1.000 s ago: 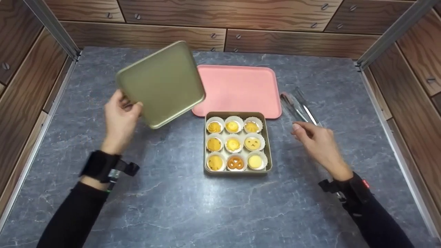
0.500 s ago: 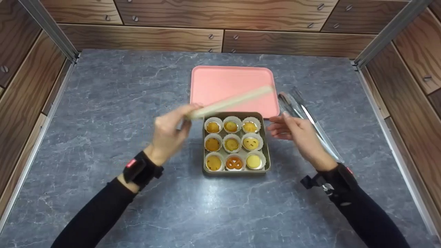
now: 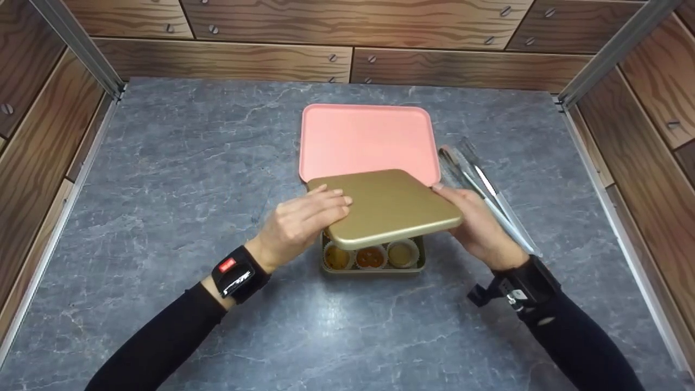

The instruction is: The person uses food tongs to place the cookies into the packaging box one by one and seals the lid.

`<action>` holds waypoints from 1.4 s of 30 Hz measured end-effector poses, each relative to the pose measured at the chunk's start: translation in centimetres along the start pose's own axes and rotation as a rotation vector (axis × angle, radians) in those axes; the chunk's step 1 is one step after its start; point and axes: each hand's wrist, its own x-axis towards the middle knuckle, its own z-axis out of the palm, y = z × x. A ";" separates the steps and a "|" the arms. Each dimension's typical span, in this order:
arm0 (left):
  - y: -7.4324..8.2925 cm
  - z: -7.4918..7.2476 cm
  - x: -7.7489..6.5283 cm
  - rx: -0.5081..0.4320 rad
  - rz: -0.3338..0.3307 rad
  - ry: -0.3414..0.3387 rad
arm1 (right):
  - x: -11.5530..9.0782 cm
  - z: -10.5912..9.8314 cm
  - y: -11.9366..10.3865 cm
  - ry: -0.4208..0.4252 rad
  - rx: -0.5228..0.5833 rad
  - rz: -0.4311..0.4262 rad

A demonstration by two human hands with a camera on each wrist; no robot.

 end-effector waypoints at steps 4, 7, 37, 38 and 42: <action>-0.1 0.1 -0.6 0.007 -0.005 -0.013 | 0.2 -0.3 0.2 -0.013 0.064 0.046; -0.2 0.2 -1.0 0.007 -0.018 -0.021 | 0.4 -0.5 0.5 -0.026 0.080 0.071; 1.5 -0.3 -1.4 -0.794 -1.415 -0.094 | -0.6 -0.7 3.4 0.030 -0.384 -0.091; 1.5 -0.3 -1.4 -0.783 -1.410 -0.103 | -0.6 -0.7 3.4 0.054 -0.472 -0.113; 1.7 0.0 -1.6 -0.709 -1.378 -0.146 | -0.7 -0.9 3.5 0.099 -0.689 -0.204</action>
